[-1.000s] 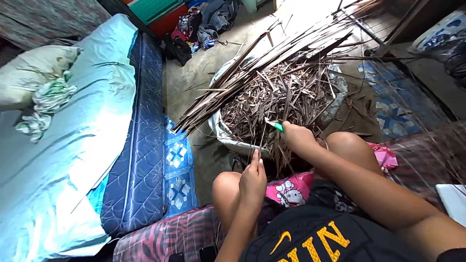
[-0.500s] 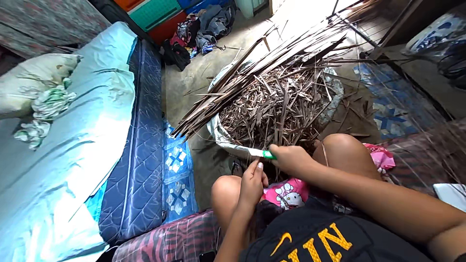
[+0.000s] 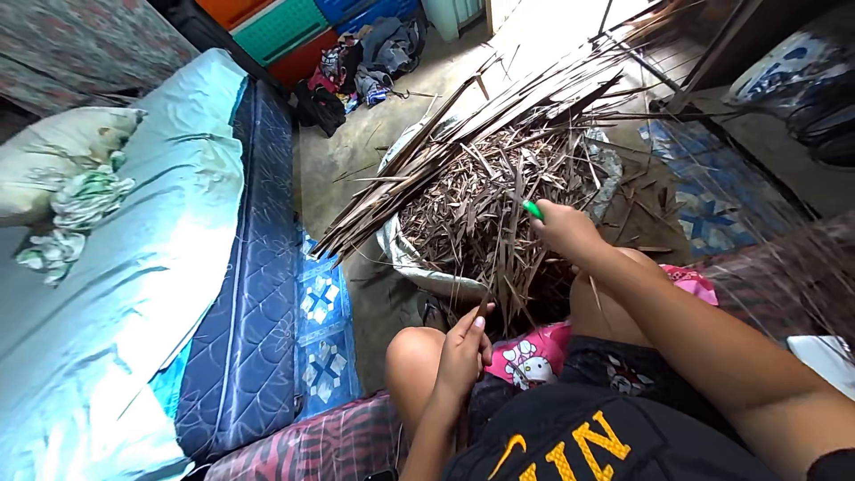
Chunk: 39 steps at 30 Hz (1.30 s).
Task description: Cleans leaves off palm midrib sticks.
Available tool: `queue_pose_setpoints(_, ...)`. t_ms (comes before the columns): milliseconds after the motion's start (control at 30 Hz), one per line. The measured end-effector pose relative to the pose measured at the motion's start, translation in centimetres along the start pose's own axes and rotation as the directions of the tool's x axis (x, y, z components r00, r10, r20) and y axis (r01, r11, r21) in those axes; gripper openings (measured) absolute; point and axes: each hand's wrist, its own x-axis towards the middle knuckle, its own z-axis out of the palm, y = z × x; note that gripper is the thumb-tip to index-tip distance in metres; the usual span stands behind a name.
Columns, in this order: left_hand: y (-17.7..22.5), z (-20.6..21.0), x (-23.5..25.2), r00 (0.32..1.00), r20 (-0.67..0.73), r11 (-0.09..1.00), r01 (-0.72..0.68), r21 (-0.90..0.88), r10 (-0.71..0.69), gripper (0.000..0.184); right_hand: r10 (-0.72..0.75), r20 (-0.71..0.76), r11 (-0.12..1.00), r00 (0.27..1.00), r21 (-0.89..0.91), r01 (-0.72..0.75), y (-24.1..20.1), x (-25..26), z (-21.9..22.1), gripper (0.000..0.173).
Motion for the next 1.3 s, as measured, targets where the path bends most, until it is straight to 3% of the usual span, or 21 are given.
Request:
queue_pose_setpoints(100, -0.3, 0.1, 0.0, 1.0, -0.003, 1.0, 0.016, -0.016, -0.016, 0.04, -0.093, -0.022, 0.98, 0.995, 0.174, 0.096, -0.1, -1.2, -0.4, 0.026)
queue_pose_setpoints(200, -0.3, 0.4, 0.3, 0.998, 0.004, 0.998, 0.06, -0.036, -0.06, 0.041, -0.256, 0.225, 0.912, 0.94, 0.378, 0.158, -1.1, -3.5, 1.2, 0.034)
queue_pose_setpoints(267, 0.0, 0.7, 0.4, 0.996, 0.031, 0.996, 0.082, -0.036, -0.081, 0.041, -0.308, 0.332, 0.873, 0.892, 0.472, 0.125, -1.6, -4.2, 2.6, 0.029)
queue_pose_setpoints(333, 0.1, 0.8, 0.3, 0.992, 0.083, 0.995, 0.096, 0.0, -0.096, 0.043, -0.279, 0.367, 0.829, 0.887, 0.559, 0.029, -1.8, -4.0, 3.4, 0.017)
queue_pose_setpoints(500, -0.3, 0.4, -0.3, 0.982, 0.15, 0.993, 0.111, 0.031, -0.114, 0.054, -0.136, 0.33, 0.673, 0.934, 0.723, -0.158, -1.0, -0.9, 3.0, 0.016)
queue_pose_setpoints(667, -0.5, 0.7, -0.3, 0.99, 0.091, 0.994, 0.102, 0.04, -0.105, 0.051, -0.162, 0.368, 0.789, 0.916, 0.606, -0.104, -2.1, -1.8, 3.5, 0.017)
queue_pose_setpoints(800, -0.1, 0.8, -0.3, 0.992, 0.052, 0.991, 0.108, 0.083, -0.112, 0.048, -0.122, 0.089, 0.75, 0.989, 0.66, 0.033, -0.4, 0.5, 3.6, 0.02)
queue_pose_setpoints(867, -0.3, 1.0, -0.1, 0.997, -0.015, 0.993, 0.072, 0.091, -0.071, 0.045, -0.13, 0.022, 0.803, 0.991, 0.589, 0.092, -0.1, 0.3, 3.3, 0.023)
queue_pose_setpoints(900, -0.3, 1.0, 0.1, 0.997, -0.06, 0.992, 0.062, 0.108, -0.056, 0.044, -0.158, 0.067, 0.861, 0.985, 0.498, 0.105, -0.6, -0.8, 3.0, 0.024)
queue_pose_setpoints(967, -0.5, 0.9, 0.5, 0.988, -0.149, 0.982, 0.064, 0.178, -0.037, 0.042, -0.206, 0.292, 0.963, 0.934, 0.228, 0.141, -2.2, -4.3, 2.7, 0.028)
queue_pose_setpoints(1033, -0.3, 0.8, 0.8, 0.977, -0.213, 0.962, 0.087, 0.257, -0.032, 0.039, -0.206, 0.449, 0.974, 0.87, 0.014, 0.224, -3.8, -8.0, 3.5, 0.032)
queue_pose_setpoints(1100, -0.5, 0.9, 1.1, 0.97, -0.242, 0.948, 0.098, 0.301, -0.023, 0.031, -0.197, 0.453, 0.953, 0.87, -0.118, 0.278, -4.1, -10.2, 4.9, 0.031)
queue_pose_setpoints(1300, 0.0, 1.6, 0.8, 0.984, -0.169, 0.962, 0.101, 0.255, -0.059, 0.043, 0.005, 0.254, 0.98, 0.967, -0.193, 0.045, -3.4, -5.4, 3.6, 0.037)
